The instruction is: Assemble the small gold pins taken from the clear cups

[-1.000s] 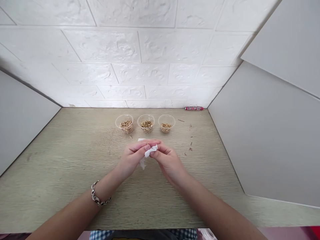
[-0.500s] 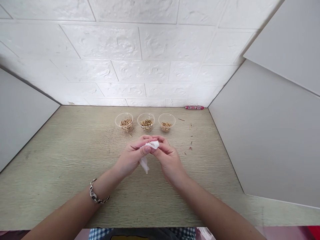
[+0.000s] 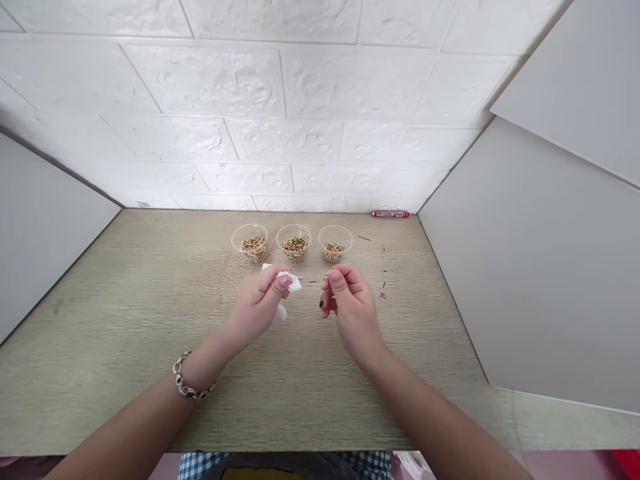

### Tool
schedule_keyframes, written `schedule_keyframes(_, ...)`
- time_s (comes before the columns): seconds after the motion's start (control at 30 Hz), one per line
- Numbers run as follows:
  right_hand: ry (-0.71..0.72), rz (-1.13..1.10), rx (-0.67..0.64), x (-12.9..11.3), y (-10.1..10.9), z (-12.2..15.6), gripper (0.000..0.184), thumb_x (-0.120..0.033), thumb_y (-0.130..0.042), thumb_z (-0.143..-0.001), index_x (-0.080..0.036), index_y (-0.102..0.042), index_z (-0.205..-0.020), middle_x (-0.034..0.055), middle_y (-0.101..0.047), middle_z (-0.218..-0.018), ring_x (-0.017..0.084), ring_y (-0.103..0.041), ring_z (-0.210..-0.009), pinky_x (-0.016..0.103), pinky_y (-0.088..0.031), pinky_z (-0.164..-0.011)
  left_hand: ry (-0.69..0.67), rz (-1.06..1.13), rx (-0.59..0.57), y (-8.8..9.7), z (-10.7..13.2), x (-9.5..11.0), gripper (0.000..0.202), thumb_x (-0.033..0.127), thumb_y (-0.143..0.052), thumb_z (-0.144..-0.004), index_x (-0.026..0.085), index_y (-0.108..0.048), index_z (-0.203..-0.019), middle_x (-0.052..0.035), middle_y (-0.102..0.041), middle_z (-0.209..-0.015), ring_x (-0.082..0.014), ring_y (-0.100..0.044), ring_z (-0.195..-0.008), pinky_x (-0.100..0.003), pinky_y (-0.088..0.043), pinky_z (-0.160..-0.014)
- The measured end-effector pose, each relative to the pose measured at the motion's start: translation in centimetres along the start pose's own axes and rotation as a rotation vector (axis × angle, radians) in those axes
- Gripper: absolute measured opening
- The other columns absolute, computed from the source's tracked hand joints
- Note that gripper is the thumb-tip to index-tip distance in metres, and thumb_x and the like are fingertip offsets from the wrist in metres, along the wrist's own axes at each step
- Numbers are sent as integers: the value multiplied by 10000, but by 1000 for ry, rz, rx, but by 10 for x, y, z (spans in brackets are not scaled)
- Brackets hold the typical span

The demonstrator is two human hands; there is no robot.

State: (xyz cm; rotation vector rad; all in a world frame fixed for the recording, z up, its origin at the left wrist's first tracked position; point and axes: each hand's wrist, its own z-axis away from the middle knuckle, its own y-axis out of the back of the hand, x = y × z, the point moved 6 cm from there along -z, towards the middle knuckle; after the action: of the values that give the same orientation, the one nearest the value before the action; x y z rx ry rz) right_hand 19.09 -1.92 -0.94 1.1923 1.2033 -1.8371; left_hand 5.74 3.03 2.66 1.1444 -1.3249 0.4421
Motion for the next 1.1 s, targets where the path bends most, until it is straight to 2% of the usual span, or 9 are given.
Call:
schedule_keyframes(0.17, 82, 72, -94, -7, -8, 8, 303, -458, -505, -831, -201, -466, -677, -44, -451, -595, 76, -456, -497, 203, -407, -428, -224, -315, -120, -14, 5, 11, 407, 395, -255, -931, 157, -495, -702, 2, -520, -637, -117, -466, -616, -246, -353, -589)
schedule_keyframes(0.3, 167, 191, -165, -10, -12, 14, 248, -430, -478, -856, -210, -499, -745, -30, -505, -659, 90, -497, -580, 233, -456, -520, -292, -414, -167, -20, 7, 12, 385, 353, -291, -935, 157, -533, -710, 2, -555, -658, -114, -496, -657, -243, -366, -630)
schedule_keyframes(0.4, 194, 300, -171, -10, -10, 11, 185, -402, -531, -832, -218, -539, -817, -17, -574, -730, 103, -553, -634, 260, -487, -588, -273, -423, -112, -15, 5, 9, 337, 339, -365, -918, 159, -574, -724, 10, -562, -644, -102, -499, -632, -226, -371, -614)
schedule_keyframes(0.57, 170, 380, -145, -9, -5, 4, 178, -388, -588, -791, -215, -609, -823, 10, -648, -779, 132, -609, -685, 301, -535, -634, -245, -450, -11, -6, 2, 4, 225, 312, -462, -878, 164, -628, -842, -8, -610, -702, -106, -524, -633, -227, -401, -615)
schedule_keyframes(0.73, 166, 433, -109, -7, -3, 3, 188, -395, -589, -785, -214, -631, -810, 17, -673, -771, 149, -629, -697, 332, -545, -663, -266, -483, -6, -6, 2, 2, 233, 317, -461, -877, 162, -630, -840, -19, -622, -716, -113, -541, -644, -235, -412, -612)
schedule_keyframes(0.83, 257, 591, -107, -13, -3, 4, 200, -390, -551, -813, -205, -627, -799, 19, -667, -738, 152, -622, -679, 313, -518, -645, -291, -510, -10, -7, 3, 2, 222, 303, -455, -882, 165, -626, -852, -22, -625, -726, -118, -552, -665, -237, -410, -616)
schedule_keyframes(1.0, 484, 1002, -110, -29, -9, 8, 171, -311, -513, -844, -209, -605, -743, -5, -640, -640, 128, -572, -581, 252, -425, -556, -384, -661, -5, -9, 6, 4, 188, 259, -446, -888, 157, -599, -845, -23, -629, -742, -130, -563, -696, -251, -395, -636)
schedule_keyframes(1.1, 609, 1136, -139, -32, -13, 10, 167, -279, -490, -857, -216, -596, -745, -2, -632, -634, 127, -559, -575, 248, -397, -551, -436, -747, -25, -11, 8, 5, 205, 229, -404, -903, 149, -584, -844, -28, -619, -746, -133, -551, -688, -264, -388, -648)
